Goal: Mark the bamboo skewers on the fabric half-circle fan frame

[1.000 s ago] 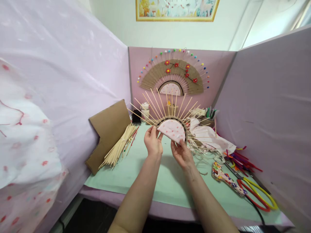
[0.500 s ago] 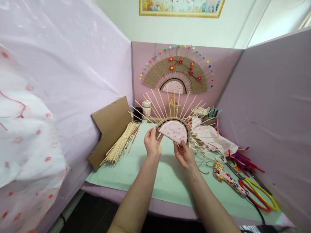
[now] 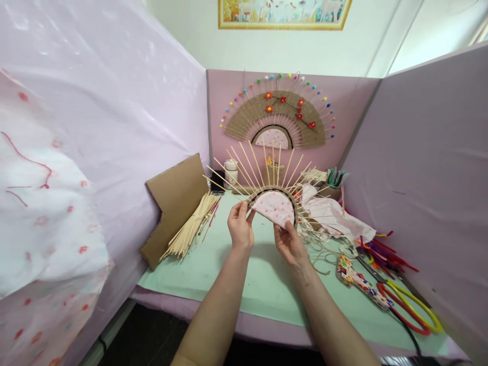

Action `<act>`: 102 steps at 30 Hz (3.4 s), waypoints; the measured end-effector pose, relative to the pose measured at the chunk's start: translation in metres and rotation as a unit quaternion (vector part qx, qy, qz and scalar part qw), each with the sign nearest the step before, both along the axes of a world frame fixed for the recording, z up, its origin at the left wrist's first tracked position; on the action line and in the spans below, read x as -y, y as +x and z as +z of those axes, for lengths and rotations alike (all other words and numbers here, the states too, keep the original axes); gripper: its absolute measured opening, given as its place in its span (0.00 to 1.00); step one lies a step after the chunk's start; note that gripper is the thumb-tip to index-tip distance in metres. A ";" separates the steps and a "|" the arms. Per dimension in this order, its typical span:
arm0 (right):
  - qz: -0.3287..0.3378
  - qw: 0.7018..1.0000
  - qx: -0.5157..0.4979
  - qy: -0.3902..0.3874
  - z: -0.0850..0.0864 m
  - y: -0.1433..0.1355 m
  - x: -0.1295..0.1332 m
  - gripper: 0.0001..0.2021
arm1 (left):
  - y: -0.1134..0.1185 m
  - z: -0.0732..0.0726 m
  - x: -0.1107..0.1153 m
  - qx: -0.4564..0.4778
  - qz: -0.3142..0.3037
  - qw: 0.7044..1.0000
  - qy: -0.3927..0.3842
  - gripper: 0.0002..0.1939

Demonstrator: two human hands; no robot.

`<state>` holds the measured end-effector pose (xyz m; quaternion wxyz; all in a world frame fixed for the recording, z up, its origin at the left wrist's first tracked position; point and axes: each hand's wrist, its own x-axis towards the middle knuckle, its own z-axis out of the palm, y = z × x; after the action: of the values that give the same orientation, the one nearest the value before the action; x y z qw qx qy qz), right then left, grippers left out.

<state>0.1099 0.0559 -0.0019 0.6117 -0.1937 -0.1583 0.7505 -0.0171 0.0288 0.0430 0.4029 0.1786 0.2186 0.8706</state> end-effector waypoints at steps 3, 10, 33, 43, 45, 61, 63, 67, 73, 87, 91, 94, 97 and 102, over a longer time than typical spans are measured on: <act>0.007 1.000 0.005 0.015 -0.003 0.000 -0.002 0.12 | 0.001 -0.001 -0.001 -0.003 0.025 1.000 0.007 0.12; -0.007 1.000 -0.005 0.014 -0.006 0.001 -0.004 0.12 | 0.003 -0.001 0.000 0.002 -0.014 1.000 0.021 0.11; -0.011 1.000 -0.011 -0.013 0.001 0.001 0.005 0.12 | -0.002 0.003 0.006 -0.038 0.049 0.998 0.013 0.21; -0.001 1.000 0.025 0.014 -0.007 0.002 0.004 0.12 | -0.007 0.005 0.007 -0.028 0.060 0.997 0.031 0.21; -0.002 1.000 0.025 0.017 -0.006 0.001 0.004 0.12 | -0.008 0.004 0.006 -0.026 0.062 0.997 0.038 0.22; -0.008 0.999 0.021 0.027 -0.005 0.003 0.003 0.13 | -0.001 0.000 0.003 -0.031 0.056 0.997 -0.052 0.11; -0.004 0.999 0.027 0.026 -0.006 0.003 0.003 0.12 | -0.002 0.000 0.003 -0.041 0.059 0.996 -0.056 0.08; 0.000 0.999 0.034 0.031 -0.008 0.002 0.002 0.12 | -0.004 -0.001 0.001 -0.051 0.053 0.996 -0.057 0.08; 0.001 1.000 0.022 0.017 -0.007 0.000 0.002 0.12 | -0.005 -0.003 -0.001 -0.048 0.052 0.996 -0.054 0.08; -0.025 0.999 0.003 0.029 -0.004 0.005 -0.005 0.12 | 0.010 -0.023 -0.012 -0.117 -0.121 0.981 -0.099 0.24; -0.038 0.999 -0.005 0.032 -0.003 0.009 -0.007 0.11 | -0.001 -0.033 -0.022 -0.011 -0.028 0.990 -0.140 0.25; -0.036 0.999 0.001 0.037 -0.002 0.011 -0.006 0.12 | -0.007 -0.041 -0.029 -0.001 -0.010 0.987 -0.157 0.22; -0.042 0.998 0.011 0.035 0.002 0.014 -0.007 0.13 | -0.008 -0.048 -0.034 -0.012 -0.036 0.986 -0.162 0.19; -0.024 0.994 0.079 0.069 0.018 0.021 -0.022 0.15 | -0.005 -0.051 -0.034 -0.030 -0.099 0.981 -0.165 0.18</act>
<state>0.1311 0.0778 0.0159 0.6272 -0.2135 -0.2529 0.7050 -0.0220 0.0628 -0.0076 0.5040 0.1564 0.3528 0.7727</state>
